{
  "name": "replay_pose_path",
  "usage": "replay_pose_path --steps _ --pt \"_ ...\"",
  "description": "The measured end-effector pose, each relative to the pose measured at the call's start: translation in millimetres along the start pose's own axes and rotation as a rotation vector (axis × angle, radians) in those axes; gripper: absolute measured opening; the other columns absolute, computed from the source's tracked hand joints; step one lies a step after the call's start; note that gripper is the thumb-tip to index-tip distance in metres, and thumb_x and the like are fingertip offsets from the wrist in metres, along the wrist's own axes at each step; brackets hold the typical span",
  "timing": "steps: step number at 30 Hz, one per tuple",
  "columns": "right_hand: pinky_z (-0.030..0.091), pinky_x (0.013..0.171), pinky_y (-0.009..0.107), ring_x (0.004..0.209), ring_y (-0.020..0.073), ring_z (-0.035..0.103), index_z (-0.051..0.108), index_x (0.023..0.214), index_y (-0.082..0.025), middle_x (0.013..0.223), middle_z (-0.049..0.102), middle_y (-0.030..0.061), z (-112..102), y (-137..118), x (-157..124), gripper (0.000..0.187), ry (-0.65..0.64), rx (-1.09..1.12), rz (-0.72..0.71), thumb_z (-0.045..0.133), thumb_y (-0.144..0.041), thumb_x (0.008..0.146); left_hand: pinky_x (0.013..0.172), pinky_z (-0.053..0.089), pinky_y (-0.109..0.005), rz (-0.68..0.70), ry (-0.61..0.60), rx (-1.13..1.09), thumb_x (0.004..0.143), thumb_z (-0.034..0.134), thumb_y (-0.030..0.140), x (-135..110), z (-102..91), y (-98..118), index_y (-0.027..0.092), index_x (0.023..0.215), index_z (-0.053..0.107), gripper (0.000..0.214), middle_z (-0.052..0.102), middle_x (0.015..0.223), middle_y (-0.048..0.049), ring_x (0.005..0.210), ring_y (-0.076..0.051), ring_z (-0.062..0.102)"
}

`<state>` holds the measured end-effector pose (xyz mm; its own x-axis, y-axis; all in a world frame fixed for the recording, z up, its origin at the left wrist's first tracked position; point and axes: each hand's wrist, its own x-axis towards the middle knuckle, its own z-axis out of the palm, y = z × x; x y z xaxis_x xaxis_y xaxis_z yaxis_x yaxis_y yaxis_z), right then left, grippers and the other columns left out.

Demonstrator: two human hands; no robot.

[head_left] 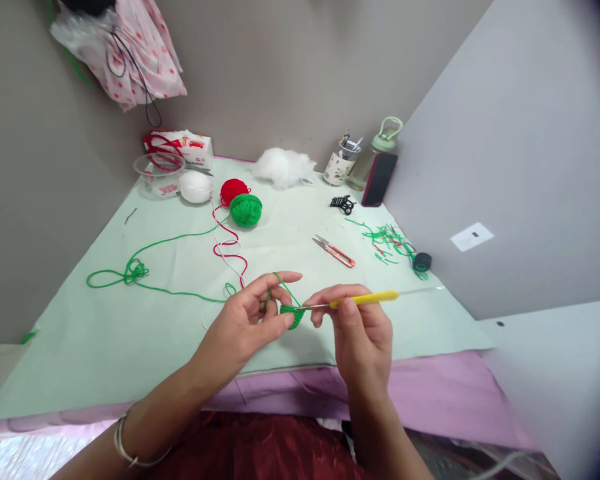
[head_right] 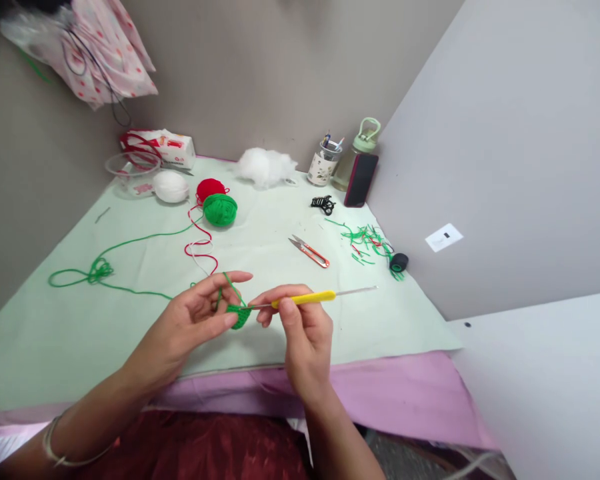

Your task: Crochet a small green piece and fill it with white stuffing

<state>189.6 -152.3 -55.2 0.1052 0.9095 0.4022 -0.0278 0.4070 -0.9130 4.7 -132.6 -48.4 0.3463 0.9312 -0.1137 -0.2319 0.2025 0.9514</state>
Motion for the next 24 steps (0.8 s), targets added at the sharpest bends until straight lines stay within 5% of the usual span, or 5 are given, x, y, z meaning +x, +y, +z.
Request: replay_pose_path --steps 8,12,17,20,24 --pt "0.062 0.073 0.036 0.087 0.0205 0.074 0.07 0.125 -0.026 0.101 0.079 0.0069 -4 0 -8 0.031 -0.12 -0.425 -0.436 0.053 -0.013 0.105 0.074 0.042 -0.029 0.077 0.146 0.148 0.085 0.083 0.024 -2 8.8 2 0.032 0.125 0.077 0.041 0.061 0.091 0.0023 0.069 -0.012 0.044" --pt "0.065 0.078 0.037 0.1 0.0243 0.076 0.072 0.132 -0.029 0.112 0.079 0.009 -5 6 -11 0.039 -0.175 -0.769 -0.666 0.065 -0.011 0.099 0.065 0.039 -0.025 -0.014 0.086 -0.118 0.08 0.089 0.031 1 11.1 2 0.026 0.133 0.073 0.056 0.061 0.086 0.0014 0.068 -0.011 0.046" --pt "0.061 0.07 0.036 0.083 0.0205 0.072 0.075 0.12 -0.028 0.097 0.077 0.0056 -1 5 -7 0.03 -0.01 -0.39 -0.396 0.056 -0.012 0.104 0.052 0.024 -0.021 -0.176 -0.028 -0.408 0.08 0.09 0.03 6 2.2 1 0.019 0.126 0.078 0.048 0.053 0.078 0.0035 0.057 -0.005 0.024" --pt "0.058 0.066 0.034 0.072 0.017 0.067 0.077 0.106 -0.027 0.087 0.073 0.0028 3 3 1 0.023 0.033 -0.099 -0.193 0.056 -0.02 0.106 0.056 0.03 -0.02 -0.117 0.001 -0.376 0.08 0.089 0.028 6 2.5 3 0.023 0.121 0.081 0.042 0.057 0.087 0.0003 0.063 -0.006 0.035" --pt "0.061 0.07 0.035 0.085 0.0197 0.072 0.079 0.106 -0.027 0.095 0.078 0.005 9 4 3 0.02 -0.034 -0.143 -0.195 0.06 -0.019 0.104 0.067 0.04 -0.024 -0.052 0.024 -0.23 0.081 0.089 0.03 4 10.6 0 0.028 0.122 0.082 0.041 0.061 0.088 -0.0007 0.077 -0.013 0.05"
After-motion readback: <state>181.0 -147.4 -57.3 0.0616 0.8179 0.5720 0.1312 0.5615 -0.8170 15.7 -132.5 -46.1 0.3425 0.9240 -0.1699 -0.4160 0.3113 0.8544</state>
